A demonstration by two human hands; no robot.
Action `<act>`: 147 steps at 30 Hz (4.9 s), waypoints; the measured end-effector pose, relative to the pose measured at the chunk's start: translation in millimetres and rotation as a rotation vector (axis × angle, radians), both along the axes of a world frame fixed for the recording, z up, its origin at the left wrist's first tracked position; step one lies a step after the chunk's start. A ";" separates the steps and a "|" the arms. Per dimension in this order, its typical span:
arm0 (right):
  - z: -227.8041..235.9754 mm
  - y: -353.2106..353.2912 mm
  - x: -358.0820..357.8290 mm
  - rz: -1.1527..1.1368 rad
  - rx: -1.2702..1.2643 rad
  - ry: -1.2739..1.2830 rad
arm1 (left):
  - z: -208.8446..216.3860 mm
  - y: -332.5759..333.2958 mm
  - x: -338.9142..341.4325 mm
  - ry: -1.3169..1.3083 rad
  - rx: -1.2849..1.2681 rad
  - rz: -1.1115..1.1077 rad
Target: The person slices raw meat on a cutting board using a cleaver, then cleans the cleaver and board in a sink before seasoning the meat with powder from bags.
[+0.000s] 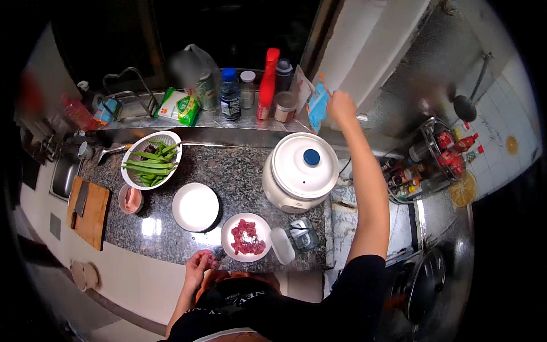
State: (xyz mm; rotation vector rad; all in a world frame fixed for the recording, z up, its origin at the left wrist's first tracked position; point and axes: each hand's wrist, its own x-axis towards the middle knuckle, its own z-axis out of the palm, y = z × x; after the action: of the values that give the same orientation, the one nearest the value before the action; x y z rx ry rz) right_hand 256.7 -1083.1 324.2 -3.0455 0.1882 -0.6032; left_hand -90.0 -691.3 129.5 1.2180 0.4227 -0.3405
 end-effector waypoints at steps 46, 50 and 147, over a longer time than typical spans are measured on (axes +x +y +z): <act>-7.7 255.9 -272.9 0.574 1.035 0.221 | 36.6 76.7 52.8 -0.194 -0.945 -0.580; -23.8 273.5 -287.9 0.482 1.045 0.068 | 10.2 79.7 54.0 -0.105 -0.997 -0.477; -63.4 155.4 -375.3 1.004 0.622 0.526 | 148.3 104.6 13.8 -1.095 0.628 -0.685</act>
State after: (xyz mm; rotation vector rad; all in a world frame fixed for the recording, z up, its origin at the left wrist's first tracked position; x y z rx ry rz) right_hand -118.6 -927.7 260.8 -2.1853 -0.8962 0.2825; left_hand -76.2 -586.7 277.8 1.9341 -0.9234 -0.0629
